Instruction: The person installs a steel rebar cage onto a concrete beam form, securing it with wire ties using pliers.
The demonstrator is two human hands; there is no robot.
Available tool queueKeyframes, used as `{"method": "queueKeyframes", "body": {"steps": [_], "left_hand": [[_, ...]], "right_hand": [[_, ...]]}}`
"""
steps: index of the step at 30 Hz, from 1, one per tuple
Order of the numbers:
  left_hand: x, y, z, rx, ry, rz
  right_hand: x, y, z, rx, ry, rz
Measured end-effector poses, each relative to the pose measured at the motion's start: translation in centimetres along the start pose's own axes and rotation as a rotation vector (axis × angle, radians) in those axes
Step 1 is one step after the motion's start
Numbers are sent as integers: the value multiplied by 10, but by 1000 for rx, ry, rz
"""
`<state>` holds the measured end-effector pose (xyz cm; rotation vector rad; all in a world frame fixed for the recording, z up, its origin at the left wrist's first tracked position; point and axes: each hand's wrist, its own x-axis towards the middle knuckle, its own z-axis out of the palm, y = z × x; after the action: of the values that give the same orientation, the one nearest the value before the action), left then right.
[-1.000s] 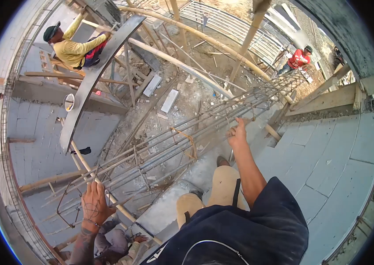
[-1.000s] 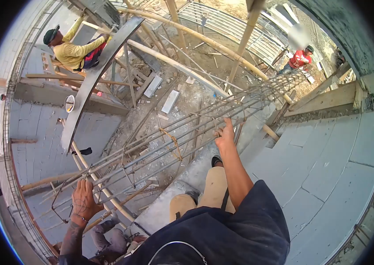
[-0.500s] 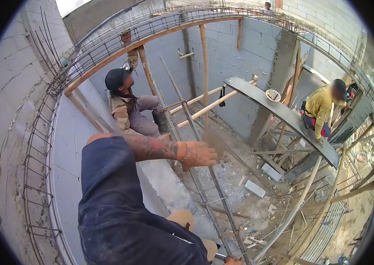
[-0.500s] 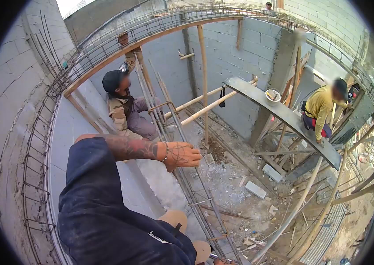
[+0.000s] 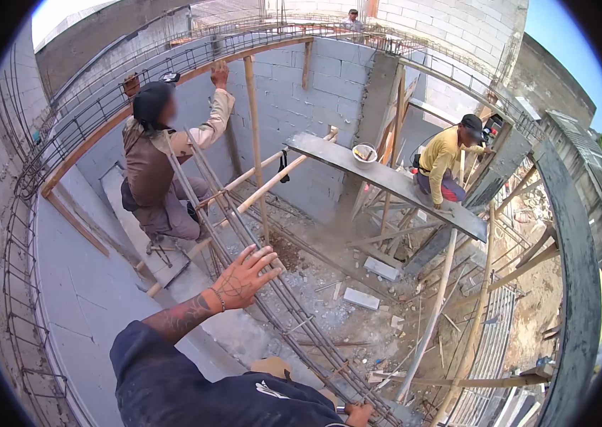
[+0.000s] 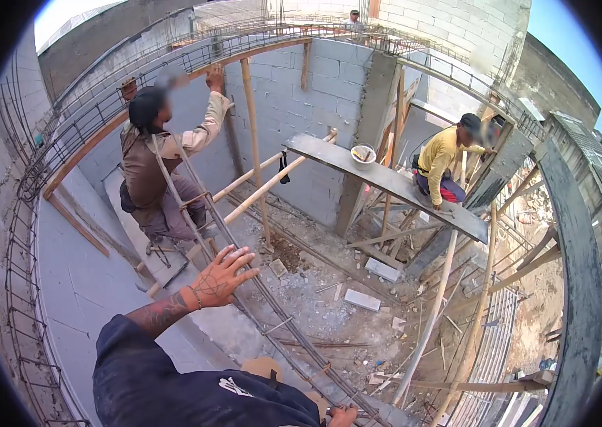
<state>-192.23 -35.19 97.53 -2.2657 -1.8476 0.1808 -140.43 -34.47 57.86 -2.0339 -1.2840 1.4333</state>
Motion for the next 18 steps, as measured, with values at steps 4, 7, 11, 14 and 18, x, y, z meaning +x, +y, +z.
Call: {"method": "queueKeyframes", "body": {"steps": [4, 7, 11, 14, 18], "left_hand": [[-31, 58, 16, -347, 523, -538], [-65, 136, 80, -804, 694, -814], [-70, 212, 162, -1890, -140, -838], [-45, 224, 165, -1612, -450, -355], [-10, 229, 159, -1660, -518, -177]], "right_hand": [[-32, -47, -10, -130, -1, 0], [-48, -64, -15, -80, 1, 22], [-63, -90, -16, 465, -40, 178], [-7, -67, 4, 1092, 259, 677], [2, -71, 18, 1309, 426, 873]]}}
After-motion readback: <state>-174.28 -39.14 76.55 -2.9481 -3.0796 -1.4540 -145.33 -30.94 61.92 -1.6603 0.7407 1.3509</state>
